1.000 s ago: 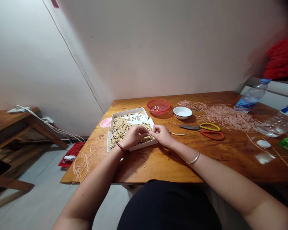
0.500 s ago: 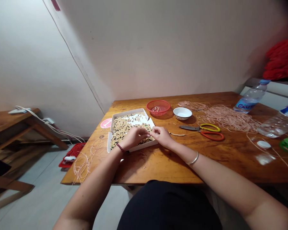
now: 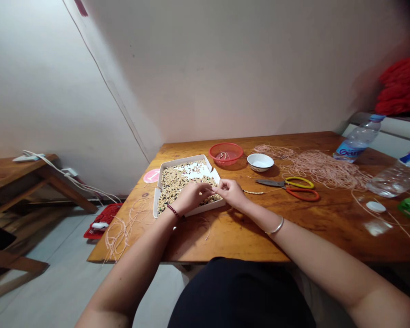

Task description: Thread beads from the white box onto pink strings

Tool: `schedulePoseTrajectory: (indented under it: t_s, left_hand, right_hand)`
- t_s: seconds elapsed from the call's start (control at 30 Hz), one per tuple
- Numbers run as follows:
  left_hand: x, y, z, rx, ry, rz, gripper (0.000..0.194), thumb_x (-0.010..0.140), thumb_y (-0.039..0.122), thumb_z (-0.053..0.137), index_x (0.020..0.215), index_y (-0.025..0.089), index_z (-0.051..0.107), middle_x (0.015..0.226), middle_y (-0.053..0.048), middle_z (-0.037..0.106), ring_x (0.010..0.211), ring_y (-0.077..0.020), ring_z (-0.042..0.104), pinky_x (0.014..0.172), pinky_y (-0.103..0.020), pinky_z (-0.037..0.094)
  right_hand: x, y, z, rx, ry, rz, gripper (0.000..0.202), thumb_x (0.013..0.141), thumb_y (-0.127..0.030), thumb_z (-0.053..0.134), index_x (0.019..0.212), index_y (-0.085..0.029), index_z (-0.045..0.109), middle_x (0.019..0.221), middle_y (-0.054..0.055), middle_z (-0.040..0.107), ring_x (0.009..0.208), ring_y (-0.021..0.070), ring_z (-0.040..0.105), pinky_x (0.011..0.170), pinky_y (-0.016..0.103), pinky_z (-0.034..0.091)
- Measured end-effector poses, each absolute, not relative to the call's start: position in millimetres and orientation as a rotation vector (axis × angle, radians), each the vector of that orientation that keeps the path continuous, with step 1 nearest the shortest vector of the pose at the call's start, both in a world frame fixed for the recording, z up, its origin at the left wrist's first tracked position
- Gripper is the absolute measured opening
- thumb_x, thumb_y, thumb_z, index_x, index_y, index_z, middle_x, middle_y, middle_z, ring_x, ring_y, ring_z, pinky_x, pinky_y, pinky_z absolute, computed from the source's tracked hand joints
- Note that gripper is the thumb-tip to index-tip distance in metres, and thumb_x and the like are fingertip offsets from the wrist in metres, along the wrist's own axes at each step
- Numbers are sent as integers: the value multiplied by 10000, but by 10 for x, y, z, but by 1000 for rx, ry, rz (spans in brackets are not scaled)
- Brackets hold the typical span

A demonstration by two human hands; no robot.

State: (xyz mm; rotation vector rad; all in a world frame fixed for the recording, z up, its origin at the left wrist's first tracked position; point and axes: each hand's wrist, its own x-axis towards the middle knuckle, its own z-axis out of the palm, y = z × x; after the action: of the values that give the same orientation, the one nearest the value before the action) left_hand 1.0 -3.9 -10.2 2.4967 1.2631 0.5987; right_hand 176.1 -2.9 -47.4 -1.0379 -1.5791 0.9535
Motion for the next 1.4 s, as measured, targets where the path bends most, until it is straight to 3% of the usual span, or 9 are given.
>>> schedulePoseTrajectory:
  t_s: [0.17,0.47,0.73,1.07,1.4]
  left_hand:
    - [-33,2,-137,2554,1436,523,216,848,330,526,914,214,697,844,-54,704,744,-171,611,658,-240,404]
    - [-11,12,-70,2155,1116,731,335,886,437,464,885,145,628,853,-65,681,723,-138,607,681,-249,466]
    - [0,37,-74,1821,971,771,346,803,449,600,880,112,577,958,-124,671,760,-127,607,695,-253,477]
    - [15,1,-81,1657,838,777,382,746,405,690,940,141,493,763,-40,645,762,-123,614,692,-230,456]
    - [9,-11,-56,1682,825,758,356,768,399,673,940,144,493,779,-50,648,782,-140,618,714,-255,459]
  right_hand:
    - [1803,-5,-450,-1066,-1524,919,232,690,-301,532,527,-193,407,510,-45,356,514,97,327,504,234,259]
    - [1809,38,-456,-1084,-1490,947,223,691,-327,454,516,-191,426,524,-24,386,548,115,360,526,244,274]
    - [1798,35,-486,-1078,-1561,970,188,712,-299,429,556,-192,426,520,-36,372,538,112,349,517,241,259]
    - [1793,-15,-496,-1141,-1682,766,191,773,-288,432,610,-190,440,546,-37,404,541,110,371,528,238,248]
    - [1794,-45,-477,-1174,-1703,670,186,778,-274,436,611,-193,427,522,-45,384,513,104,362,513,240,229]
